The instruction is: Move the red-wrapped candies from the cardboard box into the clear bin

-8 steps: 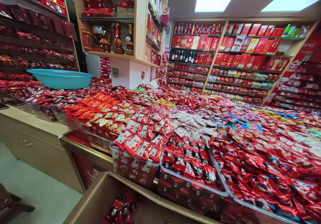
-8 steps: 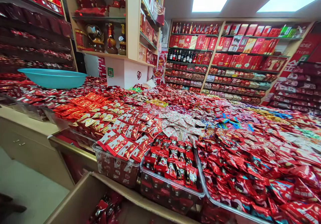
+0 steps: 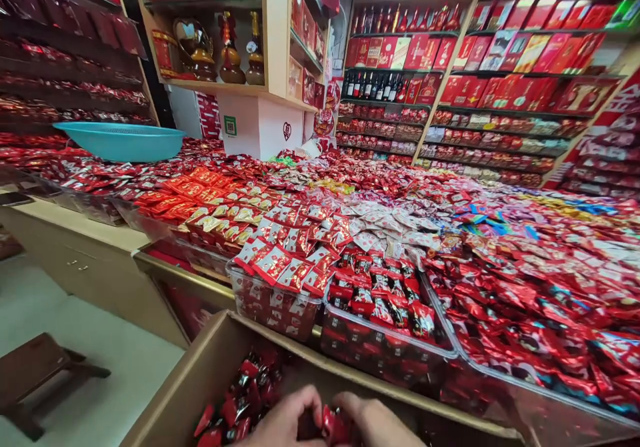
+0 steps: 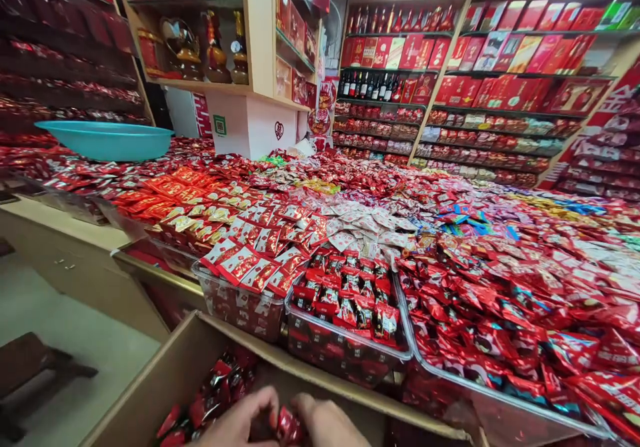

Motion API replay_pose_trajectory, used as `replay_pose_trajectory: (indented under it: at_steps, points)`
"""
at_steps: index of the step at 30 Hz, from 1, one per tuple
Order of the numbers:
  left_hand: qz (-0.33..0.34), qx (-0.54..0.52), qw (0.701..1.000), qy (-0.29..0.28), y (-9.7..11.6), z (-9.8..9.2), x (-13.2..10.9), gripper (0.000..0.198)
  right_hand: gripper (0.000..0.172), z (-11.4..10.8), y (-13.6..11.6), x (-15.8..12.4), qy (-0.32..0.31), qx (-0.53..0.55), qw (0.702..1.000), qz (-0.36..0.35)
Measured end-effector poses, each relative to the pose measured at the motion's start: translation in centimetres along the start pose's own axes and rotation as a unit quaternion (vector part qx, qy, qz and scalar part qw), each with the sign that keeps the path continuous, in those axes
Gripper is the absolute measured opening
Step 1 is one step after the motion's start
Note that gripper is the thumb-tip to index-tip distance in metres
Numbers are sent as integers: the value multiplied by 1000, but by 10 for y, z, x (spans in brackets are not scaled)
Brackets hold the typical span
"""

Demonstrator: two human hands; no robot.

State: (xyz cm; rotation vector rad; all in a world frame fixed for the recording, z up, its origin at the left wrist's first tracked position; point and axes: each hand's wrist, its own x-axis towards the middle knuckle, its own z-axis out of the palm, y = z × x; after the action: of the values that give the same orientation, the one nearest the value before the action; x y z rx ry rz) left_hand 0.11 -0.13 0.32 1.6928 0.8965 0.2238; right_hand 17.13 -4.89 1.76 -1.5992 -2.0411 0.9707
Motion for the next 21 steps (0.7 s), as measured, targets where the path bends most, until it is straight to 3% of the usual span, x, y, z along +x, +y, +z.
replay_pose_trajectory:
  at_steps: [3, 8, 10, 14, 18, 21]
  points:
    - [56, -151, 985, 55, 12, 1, -5, 26, 9, -12, -13, -6, 23, 119, 993, 2]
    - [113, -362, 924, 44, 25, -3, -10, 39, 24, -25, -23, -9, 24, 378, 923, 69]
    - [107, -385, 916, 29, 28, -6, -11, 42, 26, -25, -23, -10, 35, 389, 918, 71]
    - [66, -393, 917, -29, 35, -9, -17, 44, 25, -24, -24, -13, 102, 331, 937, 46]
    - [19, -453, 887, -83, 41, -6, -21, 56, 18, -27, -22, -17, 162, 351, 922, -38]
    - [31, -460, 887, -15, 44, -3, -23, 50, 12, -32, -22, -20, 157, 341, 923, -77]
